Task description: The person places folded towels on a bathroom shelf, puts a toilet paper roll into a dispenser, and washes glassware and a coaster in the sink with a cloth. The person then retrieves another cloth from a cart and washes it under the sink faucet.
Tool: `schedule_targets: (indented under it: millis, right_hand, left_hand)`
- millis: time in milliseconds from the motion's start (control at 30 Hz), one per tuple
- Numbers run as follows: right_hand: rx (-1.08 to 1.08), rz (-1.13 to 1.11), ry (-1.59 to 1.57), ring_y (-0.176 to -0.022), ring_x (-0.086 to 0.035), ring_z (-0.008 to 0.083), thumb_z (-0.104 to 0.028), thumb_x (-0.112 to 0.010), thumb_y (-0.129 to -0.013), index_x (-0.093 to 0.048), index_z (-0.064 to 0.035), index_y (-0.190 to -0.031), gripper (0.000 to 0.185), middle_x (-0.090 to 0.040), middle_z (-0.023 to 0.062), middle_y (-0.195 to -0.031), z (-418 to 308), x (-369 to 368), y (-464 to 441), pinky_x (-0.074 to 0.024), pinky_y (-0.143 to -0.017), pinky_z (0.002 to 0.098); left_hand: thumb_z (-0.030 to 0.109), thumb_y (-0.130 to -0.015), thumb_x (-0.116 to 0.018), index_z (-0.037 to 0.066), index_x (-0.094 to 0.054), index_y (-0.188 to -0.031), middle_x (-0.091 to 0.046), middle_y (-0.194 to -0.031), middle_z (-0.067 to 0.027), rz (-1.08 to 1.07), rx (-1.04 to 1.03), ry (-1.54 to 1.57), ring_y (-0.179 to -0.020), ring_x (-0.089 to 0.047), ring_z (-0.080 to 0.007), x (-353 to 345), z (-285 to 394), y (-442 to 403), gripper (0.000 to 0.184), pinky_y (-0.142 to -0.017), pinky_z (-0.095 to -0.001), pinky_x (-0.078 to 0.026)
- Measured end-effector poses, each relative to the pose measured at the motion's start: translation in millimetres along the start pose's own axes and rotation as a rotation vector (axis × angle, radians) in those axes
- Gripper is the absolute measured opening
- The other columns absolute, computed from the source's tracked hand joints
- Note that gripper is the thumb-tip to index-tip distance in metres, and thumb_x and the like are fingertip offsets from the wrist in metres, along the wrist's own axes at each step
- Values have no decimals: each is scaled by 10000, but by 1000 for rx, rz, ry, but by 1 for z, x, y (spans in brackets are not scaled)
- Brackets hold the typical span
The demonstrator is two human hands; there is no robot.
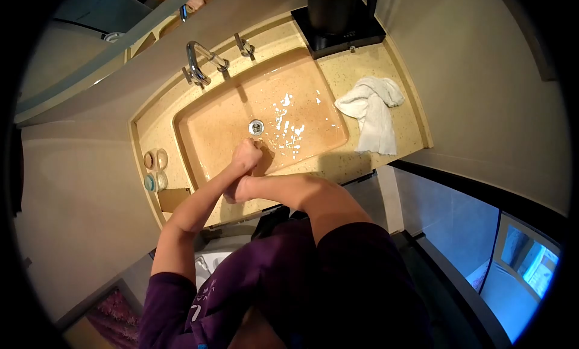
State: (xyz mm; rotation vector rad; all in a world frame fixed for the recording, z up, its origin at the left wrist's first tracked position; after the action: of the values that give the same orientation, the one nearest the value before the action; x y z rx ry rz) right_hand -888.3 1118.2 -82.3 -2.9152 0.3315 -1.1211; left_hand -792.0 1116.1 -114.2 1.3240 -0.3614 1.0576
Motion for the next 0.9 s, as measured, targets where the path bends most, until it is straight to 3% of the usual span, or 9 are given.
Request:
schedule_targets:
  millis: [200, 333, 400, 467, 500, 533, 733, 833, 900]
  right_hand:
    - [143, -228, 518, -866, -687, 302, -132, -652, -727, -665, -17, -773, 124, -716, 150, -859, -32, 28, 41, -526, -784, 441]
    - [279, 463, 92, -897, -645, 327, -97, -681, -674, -693, -13, -836, 183, -660, 165, -914, -52, 115, 115, -530, -781, 440]
    - [78, 849, 218, -948, -604, 324, -129, -679, -724, -685, -11, -878, 194, -643, 162, -1019, -46, 165, 163, -514, -816, 450]
    - [-291, 1013, -229, -1182, -513, 342, -308, -669, -849, -637, -92, -1194, 408, -547, 195, -1273, 49, 176, 238, -471, -939, 504]
    - [-703, 971, 327, -1304, -412, 370, -402, -655, -890, -576, -160, -1326, 505, -452, 220, -1398, 57, 196, 266, -402, -996, 586]
    - [-1135, 788, 831, -1425, -310, 398, -497, -642, -930, -515, -228, -1458, 606, -357, 244, -1524, 63, 217, 294, -332, -1054, 669]
    - [-1210, 662, 585, -1346, -409, 355, -436, -669, -915, -543, -253, -1417, 549, -477, 209, -1429, 109, 216, 374, -365, -1053, 591]
    - [-1187, 1025, 335, -1262, -532, 313, -356, -650, -950, -557, -141, -1376, 486, -596, 184, -1270, 94, 228, 377, -433, -1053, 444]
    - [-976, 1497, -643, -1134, -626, 264, -315, -620, -992, -567, -68, -1319, 413, -663, 139, -1158, 54, 217, 357, -505, -961, 382]
  left_hand:
    - [128, -878, -675, -19, -530, -1157, -629, -965, -152, -253, -143, 652, -769, -687, -239, -2, 1, 27, 347, -612, -371, -575]
    - [103, -868, -696, 8, -408, -1291, -600, -1057, -140, -391, -37, 837, -760, -673, -216, 19, 5, 52, 521, -540, -336, -559]
    - [169, -891, -692, 12, -494, -1198, -623, -996, -139, -151, 128, 1127, -770, -672, -213, 34, -14, 55, 398, -545, -359, -573]
    - [196, -910, -673, 2, -524, -1171, -627, -1017, -132, -284, 116, 1334, -761, -666, -231, 32, -64, 34, 358, -572, -346, -583]
    - [224, -930, -655, -8, -554, -1145, -632, -1039, -125, -411, 107, 1543, -753, -660, -248, 28, -75, 29, 331, -600, -333, -593]
    - [221, -957, -607, -27, -589, -1061, -621, -1062, -165, -131, 328, 1640, -796, -649, -272, 41, -61, 52, 270, -610, -336, -598]
    - [220, -928, -591, -15, -609, -1063, -652, -1008, -193, -114, 364, 2032, -875, -647, -307, 43, -50, 64, 271, -691, -352, -595]
    - [152, -828, -627, -48, -592, -1086, -607, -1087, -208, -616, 19, 2301, -870, -601, -271, 52, 31, 82, 328, -646, -310, -560]
    - [160, -823, -637, -63, -584, -1113, -599, -1073, -198, -696, -219, 2407, -869, -578, -254, 60, 95, 100, 370, -746, -317, -538]
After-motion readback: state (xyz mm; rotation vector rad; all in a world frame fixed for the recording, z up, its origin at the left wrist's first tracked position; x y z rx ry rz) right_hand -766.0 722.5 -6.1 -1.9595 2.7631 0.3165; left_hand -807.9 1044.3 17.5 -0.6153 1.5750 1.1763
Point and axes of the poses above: each hand's wrist, its own y-axis away from the middle knuckle, its own x-axis out of the back of the hand, z = x × y, the point moved 5 cm from there along -y, towards the middle knuckle
